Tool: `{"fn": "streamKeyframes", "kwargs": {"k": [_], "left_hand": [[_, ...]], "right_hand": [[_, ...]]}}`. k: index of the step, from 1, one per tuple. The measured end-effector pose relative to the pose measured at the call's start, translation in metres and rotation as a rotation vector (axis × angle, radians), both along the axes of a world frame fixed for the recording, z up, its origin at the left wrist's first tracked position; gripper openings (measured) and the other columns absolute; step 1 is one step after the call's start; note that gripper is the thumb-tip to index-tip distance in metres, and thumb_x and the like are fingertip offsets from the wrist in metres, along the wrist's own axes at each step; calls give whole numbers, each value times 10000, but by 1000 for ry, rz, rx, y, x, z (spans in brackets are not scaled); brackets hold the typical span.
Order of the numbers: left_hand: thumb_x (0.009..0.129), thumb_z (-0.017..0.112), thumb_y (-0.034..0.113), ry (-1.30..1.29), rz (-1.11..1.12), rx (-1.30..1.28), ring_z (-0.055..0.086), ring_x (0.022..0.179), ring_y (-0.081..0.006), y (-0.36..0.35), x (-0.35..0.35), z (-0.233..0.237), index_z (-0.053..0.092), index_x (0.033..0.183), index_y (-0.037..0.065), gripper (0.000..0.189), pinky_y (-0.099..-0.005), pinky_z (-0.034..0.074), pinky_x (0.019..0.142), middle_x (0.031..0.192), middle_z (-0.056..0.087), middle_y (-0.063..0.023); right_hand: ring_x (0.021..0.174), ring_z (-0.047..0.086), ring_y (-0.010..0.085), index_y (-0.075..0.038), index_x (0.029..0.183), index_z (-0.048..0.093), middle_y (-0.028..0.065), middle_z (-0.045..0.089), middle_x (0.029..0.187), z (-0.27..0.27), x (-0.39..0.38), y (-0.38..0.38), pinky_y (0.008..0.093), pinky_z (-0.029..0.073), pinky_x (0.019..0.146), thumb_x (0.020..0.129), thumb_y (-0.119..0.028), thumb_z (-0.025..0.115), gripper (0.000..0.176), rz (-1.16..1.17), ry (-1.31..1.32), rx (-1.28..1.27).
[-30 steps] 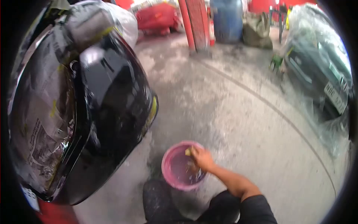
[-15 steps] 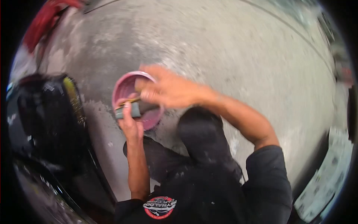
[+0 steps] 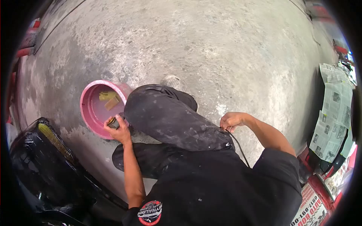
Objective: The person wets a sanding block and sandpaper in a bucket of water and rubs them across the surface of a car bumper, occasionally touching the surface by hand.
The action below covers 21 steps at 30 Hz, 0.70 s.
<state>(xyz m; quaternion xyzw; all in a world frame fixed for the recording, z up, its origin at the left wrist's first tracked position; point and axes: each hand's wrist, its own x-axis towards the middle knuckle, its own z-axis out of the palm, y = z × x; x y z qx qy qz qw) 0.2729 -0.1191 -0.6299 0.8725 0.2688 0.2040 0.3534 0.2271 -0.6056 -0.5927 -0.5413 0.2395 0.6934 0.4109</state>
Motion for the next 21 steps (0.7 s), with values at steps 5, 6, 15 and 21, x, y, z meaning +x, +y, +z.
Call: {"fn": "streamKeyframes", "kwargs": {"k": [5, 6, 15, 21], "left_hand": [[890, 757, 245, 82, -12, 2, 653, 944, -274, -3, 4, -1, 525, 1128, 22, 400, -397, 526, 848, 1053, 653, -147], [889, 757, 255, 54, 3, 14, 658, 942, -281, -1, 6, -5, 529, 1127, 28, 400, -403, 526, 841, 1046, 657, -145], [880, 762, 315, 78, 60, 28, 661, 949, -331, 11, -2, -19, 562, 1120, 49, 411, -434, 515, 823, 1036, 666, -147], [888, 756, 329, 149, 50, 68, 684, 928, -358, 0, 3, -12, 571, 1144, 52, 420, -450, 524, 799, 1022, 692, -161]], "right_hand": [[812, 734, 323, -32, 934, 738, 187, 738, 866, -87, -108, -40, 419, 568, 658, 810, -178, 599, 237, 931, -544, 179], [849, 702, 302, -65, 1037, 759, 223, 727, 885, -88, -131, -40, 429, 542, 735, 762, -168, 690, 301, 698, -541, 140], [898, 668, 173, -40, 1145, 671, 53, 709, 1029, 3, -146, -9, 312, 540, 720, 894, -142, 557, 294, -530, 235, -149], [707, 627, 142, -42, 1180, 642, 16, 710, 987, -73, -258, -54, 324, 487, 565, 891, -23, 606, 292, -734, 266, 206]]}}
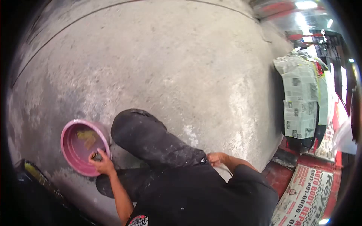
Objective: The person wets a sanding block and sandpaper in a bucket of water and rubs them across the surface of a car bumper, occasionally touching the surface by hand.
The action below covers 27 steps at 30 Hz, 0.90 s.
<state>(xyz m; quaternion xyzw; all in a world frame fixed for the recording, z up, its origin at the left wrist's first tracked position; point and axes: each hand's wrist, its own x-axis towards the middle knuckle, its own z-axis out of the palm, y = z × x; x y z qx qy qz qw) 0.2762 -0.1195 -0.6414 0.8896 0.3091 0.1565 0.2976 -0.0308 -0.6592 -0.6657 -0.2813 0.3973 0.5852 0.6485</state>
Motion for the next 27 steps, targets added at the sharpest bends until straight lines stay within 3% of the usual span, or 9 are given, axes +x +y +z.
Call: {"fn": "streamKeyframes", "kwargs": {"k": [7, 22, 25, 27], "left_hand": [[898, 743, 363, -18, -56, 98, 695, 937, -350, 10, -4, 0, 572, 1146, 52, 433, -442, 532, 792, 1020, 704, -145], [909, 725, 388, 8, -95, 46, 687, 926, -366, 7, 1, -5, 538, 1175, 92, 439, -475, 511, 758, 1046, 700, -142], [909, 729, 389, 41, -78, 29, 687, 935, -364, 3, 0, 0, 544, 1166, 87, 437, -467, 515, 769, 1050, 699, -140], [910, 730, 380, 38, -53, 34, 687, 942, -365, 3, 2, 2, 546, 1167, 83, 433, -461, 519, 778, 1053, 699, -142]], "right_hand": [[788, 638, 192, -44, 1201, 633, 65, 698, 1034, 133, -14, 45, 364, 500, 638, 884, -74, 609, 319, -24, 6, -311], [959, 662, 299, -49, 1246, 611, 171, 670, 1135, 147, -95, 96, 450, 527, 793, 871, -184, 615, 398, 27, -48, -475], [994, 667, 320, -50, 1255, 607, 192, 664, 1155, 127, -91, 61, 468, 533, 824, 868, -206, 617, 416, 371, -72, -473], [1016, 670, 335, -51, 1261, 604, 206, 661, 1168, 107, -36, 12, 479, 536, 844, 867, -220, 618, 429, 1068, -199, -447]]}}
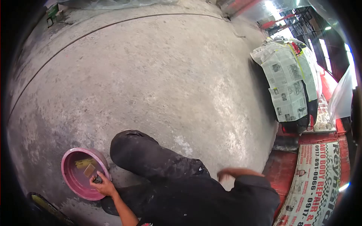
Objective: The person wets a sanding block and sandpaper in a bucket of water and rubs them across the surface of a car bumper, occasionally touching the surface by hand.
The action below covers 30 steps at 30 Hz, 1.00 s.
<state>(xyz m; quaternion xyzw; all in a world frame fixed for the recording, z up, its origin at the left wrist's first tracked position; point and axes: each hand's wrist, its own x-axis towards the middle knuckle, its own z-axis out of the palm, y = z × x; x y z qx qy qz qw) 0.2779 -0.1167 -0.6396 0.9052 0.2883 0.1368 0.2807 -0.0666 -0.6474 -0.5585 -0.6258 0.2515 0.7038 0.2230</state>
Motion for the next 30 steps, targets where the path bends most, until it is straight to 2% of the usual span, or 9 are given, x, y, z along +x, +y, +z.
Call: {"fn": "streamKeyframes", "kwargs": {"k": [3, 7, 9, 15, 17, 23, 25, 27, 30], "left_hand": [[917, 734, 325, -79, -43, -27, 686, 930, -353, 3, 3, -5, 544, 1176, 59, 417, -441, 524, 796, 1025, 699, -149], [906, 747, 195, -303, -59, -227, 631, 1049, -283, 6, 10, 15, 534, 1183, 28, 388, -393, 492, 918, 1144, 645, -145], [866, 767, 124, -451, -184, -404, 570, 1136, -246, 6, 19, 57, 533, 1179, 32, 401, -381, 449, 995, 1219, 592, -125], [814, 832, 320, -404, -257, -882, 524, 1142, -207, -11, 35, 134, 505, 1283, 63, 627, -357, 431, 987, 1209, 538, -74], [806, 835, 425, -420, -143, -951, 519, 1144, -197, -2, 23, 125, 478, 1338, 63, 736, -355, 432, 988, 1217, 534, -75], [806, 776, 555, -397, -59, -1166, 531, 1178, -222, -1, 11, 133, 168, 1570, 23, 1112, -367, 500, 934, 1314, 516, -122], [833, 775, 509, -437, -84, -1023, 587, 1095, -191, -6, 12, 146, 114, 1587, 14, 1118, -353, 514, 896, 1234, 590, -157], [853, 793, 403, 548, -347, -442, 637, 997, -181, 25, 11, 255, 264, 1546, -15, 967, -338, 519, 868, 1092, 657, -203], [851, 668, 114, -4, -190, 9, 688, 1008, -264, 46, -51, 384, 625, 1226, -68, 419, -371, 550, 863, 1112, 684, -223]], "right_hand": [[1038, 651, 379, -48, 1219, 609, 210, 649, 1169, 13, 197, -15, 476, 533, 878, 885, -252, 634, 392, 579, -697, -454], [974, 657, 388, -16, 1239, 598, 221, 654, 1084, 118, 460, 123, 446, 542, 830, 893, -211, 689, 407, -137, -1758, -222], [997, 660, 378, -24, 1267, 583, 216, 649, 1158, 146, 496, 205, 426, 542, 869, 852, -256, 742, 501, 74, -1992, 224], [922, 658, 342, 2, 1171, 568, 215, 654, 1131, 128, 509, 388, 439, 537, 797, 739, -311, 856, 607, 735, -1719, 1475], [918, 665, 373, -3, 1136, 543, 216, 656, 1028, 133, 524, 407, 447, 520, 784, 696, -329, 881, 644, 834, -980, 1099], [847, 656, 385, 1, 983, 520, 207, 638, 910, 100, 520, 424, 450, 488, 730, 700, -263, 860, 515, 730, -890, 1182], [828, 652, 365, -13, 982, 535, 200, 629, 887, 86, 527, 415, 439, 484, 714, 716, -286, 848, 493, 650, -705, 1135], [771, 623, 296, -39, 961, 498, 157, 580, 819, 73, 536, 411, 418, 481, 679, 725, -274, 847, 482, 583, -749, 1169], [733, 622, 291, -59, 945, 465, 136, 548, 783, 81, 541, 403, 439, 485, 644, 740, -262, 822, 460, 653, -1033, 1142]]}}
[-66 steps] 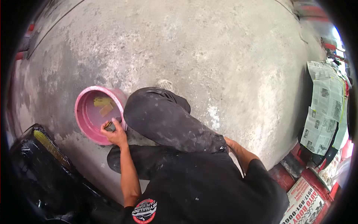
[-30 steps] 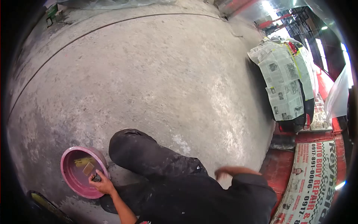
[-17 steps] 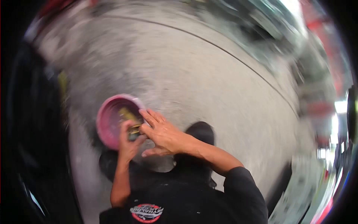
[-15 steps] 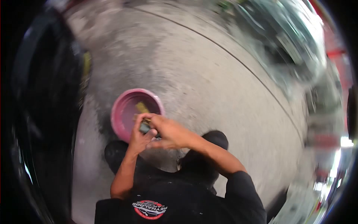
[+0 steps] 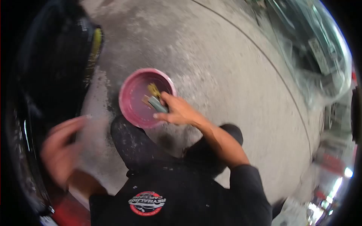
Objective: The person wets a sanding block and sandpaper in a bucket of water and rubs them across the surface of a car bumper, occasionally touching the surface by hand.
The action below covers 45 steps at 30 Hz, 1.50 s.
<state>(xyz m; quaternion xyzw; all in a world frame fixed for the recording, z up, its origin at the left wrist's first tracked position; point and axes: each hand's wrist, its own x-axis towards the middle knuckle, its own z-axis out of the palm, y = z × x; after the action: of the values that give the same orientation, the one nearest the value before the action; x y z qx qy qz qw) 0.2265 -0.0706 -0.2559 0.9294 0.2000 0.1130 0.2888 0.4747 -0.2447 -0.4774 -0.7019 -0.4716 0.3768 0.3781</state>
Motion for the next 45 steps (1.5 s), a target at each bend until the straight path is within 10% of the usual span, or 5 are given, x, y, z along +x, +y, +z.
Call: {"fn": "streamKeyframes", "kwargs": {"k": [2, 10, 30, 45], "left_hand": [[858, 662, 122, -302, 215, 237, 687, 996, -259, -7, -51, 33, 624, 1211, -63, 400, -368, 547, 851, 1101, 684, -219], [886, 638, 152, -224, 661, -119, 682, 949, -242, -55, -160, -31, 621, 1152, -42, 329, -354, 537, 805, 1057, 684, -202], [956, 578, 228, -327, 715, -1445, 669, 831, -198, -68, -102, -232, 612, 1003, 10, 226, -321, 511, 689, 946, 684, -160], [1008, 533, 285, -291, 840, -1711, 659, 742, -165, -82, -127, -210, 606, 892, 49, 273, -295, 491, 602, 864, 684, -128]], "right_hand": [[818, 651, 372, -41, 998, 492, 169, 612, 916, -11, -4, -4, 483, 509, 682, 752, -240, 786, 432, -10, -395, 113], [913, 674, 396, -22, 1093, 514, 175, 643, 1086, -39, -42, 30, 505, 547, 729, 765, -226, 759, 457, 204, -410, 30], [898, 677, 399, -16, 1078, 549, 198, 646, 1001, -68, -22, 27, 500, 535, 716, 657, -145, 766, 491, 32, -447, 132], [881, 659, 399, -1, 1067, 539, 212, 610, 991, -13, -21, 47, 500, 539, 717, 694, -162, 741, 454, -166, -333, 349]]}}
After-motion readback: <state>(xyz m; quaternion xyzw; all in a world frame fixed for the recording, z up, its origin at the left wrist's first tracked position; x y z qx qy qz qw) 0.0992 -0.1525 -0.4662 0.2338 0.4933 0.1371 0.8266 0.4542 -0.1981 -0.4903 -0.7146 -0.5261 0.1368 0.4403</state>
